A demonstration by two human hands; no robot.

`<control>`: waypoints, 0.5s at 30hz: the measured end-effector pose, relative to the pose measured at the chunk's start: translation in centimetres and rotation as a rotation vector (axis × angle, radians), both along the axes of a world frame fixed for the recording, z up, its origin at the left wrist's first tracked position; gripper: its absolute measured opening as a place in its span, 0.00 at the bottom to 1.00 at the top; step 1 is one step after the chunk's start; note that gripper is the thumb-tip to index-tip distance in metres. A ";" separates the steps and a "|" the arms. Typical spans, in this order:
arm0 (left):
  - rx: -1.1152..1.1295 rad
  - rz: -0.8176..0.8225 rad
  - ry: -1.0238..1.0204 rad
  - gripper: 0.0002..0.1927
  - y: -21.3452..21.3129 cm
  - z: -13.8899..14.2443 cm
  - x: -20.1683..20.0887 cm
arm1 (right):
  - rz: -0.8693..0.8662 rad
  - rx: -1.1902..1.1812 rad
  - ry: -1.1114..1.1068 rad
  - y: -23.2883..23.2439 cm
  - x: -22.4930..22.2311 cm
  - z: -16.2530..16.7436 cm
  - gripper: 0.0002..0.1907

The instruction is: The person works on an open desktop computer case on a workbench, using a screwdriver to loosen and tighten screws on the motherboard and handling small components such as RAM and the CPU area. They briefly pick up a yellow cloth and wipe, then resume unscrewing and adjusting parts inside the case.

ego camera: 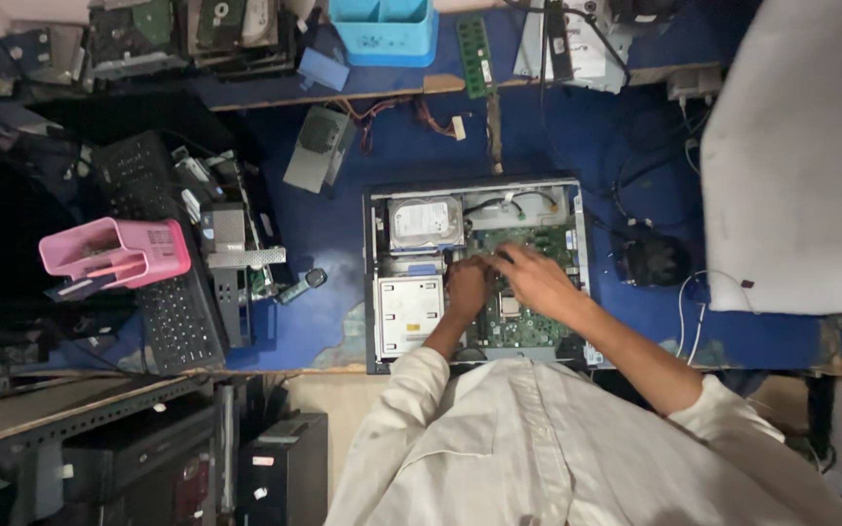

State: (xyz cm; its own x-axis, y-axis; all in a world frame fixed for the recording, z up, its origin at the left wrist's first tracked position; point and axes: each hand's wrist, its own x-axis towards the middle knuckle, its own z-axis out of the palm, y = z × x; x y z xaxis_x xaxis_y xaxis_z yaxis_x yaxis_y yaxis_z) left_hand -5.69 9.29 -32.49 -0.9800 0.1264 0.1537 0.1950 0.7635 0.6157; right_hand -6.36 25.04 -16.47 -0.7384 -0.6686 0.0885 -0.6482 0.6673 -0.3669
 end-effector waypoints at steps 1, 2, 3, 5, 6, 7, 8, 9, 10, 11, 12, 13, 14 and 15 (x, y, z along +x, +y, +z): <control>0.035 -0.002 0.011 0.09 0.0 0.0 0.2 | -0.011 -0.008 0.011 0.1 0.0 0.0 0.28; 0.071 -0.005 0.021 0.10 0.0 -0.1 0.2 | -0.021 -0.014 0.023 0.0 -0.1 -0.1 0.27; 0.069 -0.002 0.014 0.10 0.1 -0.1 0.2 | -0.030 -0.018 0.033 0.0 -0.3 -0.2 0.26; 0.068 0.003 -0.005 0.11 0.2 -0.4 0.3 | -0.087 0.033 0.011 -0.1 -0.8 -0.5 0.18; 0.072 0.015 0.027 0.11 0.3 -0.6 0.3 | -0.115 0.060 0.006 -0.1 -1.1 -0.6 0.16; 0.077 0.028 0.059 0.11 0.3 -0.8 0.3 | -0.134 0.068 0.013 -0.2 -1.4 -0.6 0.15; 0.079 0.042 0.090 0.11 0.3 -1.0 0.4 | -0.152 0.073 0.019 -0.4 -1.7 -0.7 0.15; 0.081 0.040 0.078 0.10 0.3 -1.2 0.4 | -0.169 0.078 0.026 -0.5 -2.0 -0.7 0.16; 0.084 0.040 0.069 0.09 0.3 -1.4 0.3 | -0.196 0.102 0.011 -0.7 -2.2 -0.7 0.17; 0.084 0.039 0.059 0.08 0.3 -1.5 0.3 | -0.224 0.125 -0.005 -0.9 -2.3 -0.7 0.18; 0.093 0.036 0.062 0.08 0.3 -1.6 0.3 | -0.252 0.146 -0.018 -1.0 -2.4 -0.6 0.20; 0.101 0.033 0.066 0.08 0.3 -1.7 0.2 | -0.256 0.119 -0.004 -1.1 -2.4 -0.6 0.20; 0.109 0.032 0.066 0.08 0.2 -1.6 0.2 | -0.258 0.091 0.007 -1.1 -2.3 -0.5 0.21; 0.092 0.036 0.048 0.07 0.2 -1.6 0.1 | -0.260 0.062 0.014 -1.0 -2.1 -0.5 0.23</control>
State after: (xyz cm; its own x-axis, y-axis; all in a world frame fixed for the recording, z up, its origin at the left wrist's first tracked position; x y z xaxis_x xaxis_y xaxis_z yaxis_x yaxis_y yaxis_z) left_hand -5.62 9.49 -34.10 -0.9749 0.0743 0.2098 0.1992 0.7114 0.6740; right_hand -8.51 24.04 -16.93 -0.8850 -0.4612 0.0644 -0.4568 0.8328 -0.3126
